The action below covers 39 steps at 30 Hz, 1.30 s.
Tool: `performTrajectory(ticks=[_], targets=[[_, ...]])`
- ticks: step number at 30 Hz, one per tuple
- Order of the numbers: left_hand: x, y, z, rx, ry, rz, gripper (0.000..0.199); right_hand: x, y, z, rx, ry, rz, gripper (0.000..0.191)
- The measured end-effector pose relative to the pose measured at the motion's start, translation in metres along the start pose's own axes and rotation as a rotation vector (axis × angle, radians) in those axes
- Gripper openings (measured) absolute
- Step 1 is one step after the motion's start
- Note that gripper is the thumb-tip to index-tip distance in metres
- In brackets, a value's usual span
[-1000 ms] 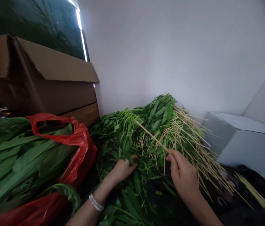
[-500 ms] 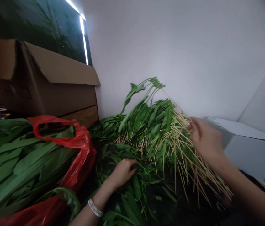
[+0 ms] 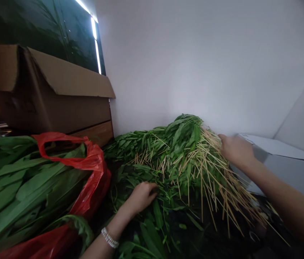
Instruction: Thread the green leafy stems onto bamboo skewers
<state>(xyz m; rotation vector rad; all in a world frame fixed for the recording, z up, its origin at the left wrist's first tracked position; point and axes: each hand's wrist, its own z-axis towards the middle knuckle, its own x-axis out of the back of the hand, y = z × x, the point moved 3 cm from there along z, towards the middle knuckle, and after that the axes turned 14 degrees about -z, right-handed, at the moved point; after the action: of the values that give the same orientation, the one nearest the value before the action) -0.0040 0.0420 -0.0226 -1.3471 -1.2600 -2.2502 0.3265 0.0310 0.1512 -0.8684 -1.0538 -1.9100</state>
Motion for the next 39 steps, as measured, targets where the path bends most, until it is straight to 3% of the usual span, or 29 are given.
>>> performTrajectory(ticks=[4,9,13,17,23,29,35,39], targets=[[0.001,0.001,0.001,0.004,-0.001,0.011,0.024,0.006,-0.001,-0.008,-0.002,0.020,-0.041,0.030],[0.000,0.001,0.001,-0.010,0.003,0.022,0.024,0.028,0.010,-0.029,-0.059,0.130,-0.047,0.040],[-0.001,0.001,0.001,-0.014,0.000,0.033,0.023,0.044,0.009,-0.065,-0.098,0.534,-0.016,0.030],[0.000,0.001,0.002,-0.029,0.006,0.029,0.023,0.037,-0.010,-0.109,0.135,0.801,-0.022,0.026],[0.003,0.000,0.003,-0.013,0.028,0.071,0.023,0.007,-0.044,-0.147,0.381,0.677,0.036,0.024],[0.008,-0.003,0.004,0.030,0.071,0.126,0.031,-0.014,-0.076,-0.163,0.436,0.530,0.172,0.027],[0.020,-0.008,0.001,0.137,0.287,0.240,0.038,-0.020,-0.107,-0.189,0.558,0.407,0.275,0.028],[0.022,-0.012,0.002,0.131,0.358,0.216,0.054,-0.019,-0.105,-0.203,0.572,0.389,0.280,0.027]])
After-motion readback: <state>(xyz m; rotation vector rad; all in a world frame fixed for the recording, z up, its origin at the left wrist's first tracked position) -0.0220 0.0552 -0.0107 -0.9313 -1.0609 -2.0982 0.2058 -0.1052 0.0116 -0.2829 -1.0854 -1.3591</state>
